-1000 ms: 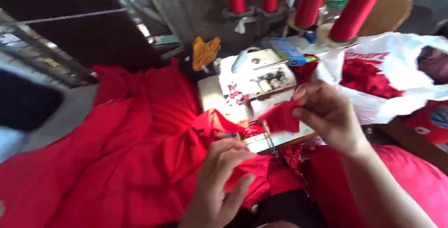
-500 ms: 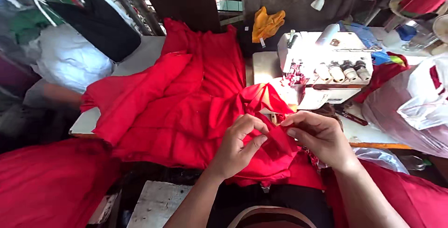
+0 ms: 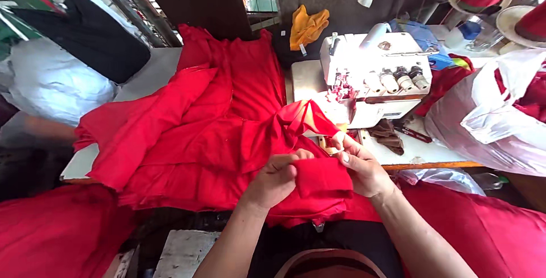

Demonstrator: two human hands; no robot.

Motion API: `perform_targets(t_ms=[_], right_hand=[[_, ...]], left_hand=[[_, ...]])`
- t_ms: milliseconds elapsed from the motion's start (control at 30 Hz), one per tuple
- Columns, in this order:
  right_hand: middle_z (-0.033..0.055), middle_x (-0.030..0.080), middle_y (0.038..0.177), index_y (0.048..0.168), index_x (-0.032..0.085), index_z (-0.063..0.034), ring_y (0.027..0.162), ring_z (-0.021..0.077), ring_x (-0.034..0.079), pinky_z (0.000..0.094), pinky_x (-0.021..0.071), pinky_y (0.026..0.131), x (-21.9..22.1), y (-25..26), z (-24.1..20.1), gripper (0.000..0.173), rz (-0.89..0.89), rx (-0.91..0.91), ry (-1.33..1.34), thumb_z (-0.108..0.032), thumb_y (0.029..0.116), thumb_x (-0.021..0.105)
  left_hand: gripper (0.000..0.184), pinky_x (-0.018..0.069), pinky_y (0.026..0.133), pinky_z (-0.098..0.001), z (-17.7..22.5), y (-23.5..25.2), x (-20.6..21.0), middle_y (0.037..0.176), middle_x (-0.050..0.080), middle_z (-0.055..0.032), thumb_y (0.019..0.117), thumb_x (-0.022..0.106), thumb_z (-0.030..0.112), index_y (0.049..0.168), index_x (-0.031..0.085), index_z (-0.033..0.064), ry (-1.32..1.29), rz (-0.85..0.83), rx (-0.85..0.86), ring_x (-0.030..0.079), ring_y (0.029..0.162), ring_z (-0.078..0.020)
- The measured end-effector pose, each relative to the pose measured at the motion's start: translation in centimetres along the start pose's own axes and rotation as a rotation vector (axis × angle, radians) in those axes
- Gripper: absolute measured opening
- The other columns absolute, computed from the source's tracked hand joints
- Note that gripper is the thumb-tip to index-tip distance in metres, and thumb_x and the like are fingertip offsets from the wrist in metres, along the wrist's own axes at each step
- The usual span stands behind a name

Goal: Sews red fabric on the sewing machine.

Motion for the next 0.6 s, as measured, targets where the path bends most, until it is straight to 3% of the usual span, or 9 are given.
perform_targets(t_ms=[33,100,200,267,333,400,467,567,600], right_hand=[[-0.0022,0.072,0.098,0.122,0.055,-0.0164,0.09,0.0063,0.07,0.0257,0.0571,0.087,-0.2,-0.1,0.3,0.025,-0.005,0.008,0.044,-0.012,0.0989,0.064],[0.0053,0.074,0.109,0.136,0.049,-0.0159,0.1,0.0133,0.072,0.0322,0.0563,0.094,-0.4,-0.4,0.3,0.047,-0.035,-0.007,0.094,-0.009,0.0939,0.068],[0.0094,0.071,0.121,0.139,0.048,-0.0163,0.11,0.021,0.07,0.0413,0.0559,0.098,-0.9,-0.9,-1.0,0.062,0.016,-0.069,0.049,-0.005,0.0849,0.076],[0.0029,0.07,0.12,0.126,0.048,-0.018,0.11,0.0156,0.069,0.0364,0.0572,0.095,-0.7,-1.3,-1.5,0.054,0.09,-0.083,-0.16,-0.002,0.0825,0.076],[-0.0008,0.07,0.104,0.11,0.054,-0.011,0.095,0.0082,0.07,0.0285,0.0597,0.085,-0.7,-1.4,-2.2,0.042,0.241,-0.17,-0.422,0.013,0.0784,0.066],[-0.0054,0.066,0.091,0.098,0.058,-0.0082,0.082,-0.0007,0.064,0.0179,0.0564,0.073,-1.0,-1.5,-2.9,0.031,0.384,-0.331,-0.7,0.014,0.0758,0.06],[-0.0048,0.065,0.089,0.092,0.059,-0.0078,0.081,-0.002,0.062,0.0159,0.0547,0.072,-1.5,-1.7,-3.2,0.023,0.495,-0.468,-0.844,0.011,0.0786,0.062],[0.002,0.057,0.103,0.089,0.064,-0.0105,0.099,0.0043,0.058,0.0172,0.0527,0.083,-2.2,-1.9,-3.9,0.012,0.553,-0.497,-1.045,-0.002,0.0812,0.068],[0.0022,0.061,0.101,0.089,0.064,-0.0102,0.099,0.0059,0.06,0.0202,0.0531,0.084,-2.3,-1.9,-4.2,0.012,0.524,-0.504,-1.042,-0.002,0.0824,0.07]], left_hand=[[0.026,0.0504,0.105,-0.0292,0.0,0.0,0.0,0.124,0.072,0.0038,0.1046,0.055,0.034,0.116,0.076,0.0233,-0.18,0.036,-0.008,0.064,0.12,-0.009],[0.027,0.0566,0.095,-0.0287,-0.8,0.0,0.1,0.113,0.075,-0.0004,0.1055,0.054,0.03,0.119,0.074,0.0178,-0.436,0.101,-0.082,0.07,0.105,-0.0094],[0.021,0.0585,0.072,-0.0229,-2.0,-0.4,-0.6,0.098,0.073,0.0006,0.1013,0.063,0.028,0.12,0.069,0.019,-0.465,0.178,-0.189,0.069,0.079,-0.0057],[0.04,0.0587,0.092,-0.0379,-2.2,-0.7,-0.9,0.113,0.073,-0.0039,0.0972,0.069,0.027,0.137,0.063,0.0244,-0.449,0.169,-0.176,0.071,0.1,-0.016],[0.059,0.0529,0.104,-0.0461,-1.6,-0.3,-0.1,0.129,0.069,-0.0066,0.094,0.073,0.02,0.147,0.049,0.0304,-0.297,0.15,-0.112,0.067,0.119,-0.0229],[0.058,0.0584,0.095,-0.0371,-0.8,0.4,0.7,0.118,0.073,-0.004,0.0835,0.073,-0.003,0.133,0.052,0.019,0.05,0.28,-0.054,0.071,0.108,-0.0168],[0.046,0.0605,0.085,-0.0276,0.0,1.0,1.1,0.104,0.071,0.0012,0.0737,0.069,-0.015,0.113,0.061,0.0076,0.442,0.408,0.036,0.07,0.095,-0.0084],[0.024,0.0601,0.083,-0.0227,1.8,1.6,1.1,0.102,0.073,0.0009,0.0816,0.072,-0.007,0.103,0.071,0.0033,0.783,0.394,0.155,0.07,0.093,-0.0056],[0.018,0.0592,0.083,-0.0209,2.4,1.9,1.0,0.099,0.073,0.0005,0.0843,0.074,-0.001,0.101,0.074,0.0037,0.889,0.363,0.159,0.069,0.093,-0.0049]])
Point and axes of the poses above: each hand's wrist, its own y-axis towards the middle knuckle, its own x-axis out of the palm, z = x × y, the point moved 8 cm from there along y, towards the middle knuckle
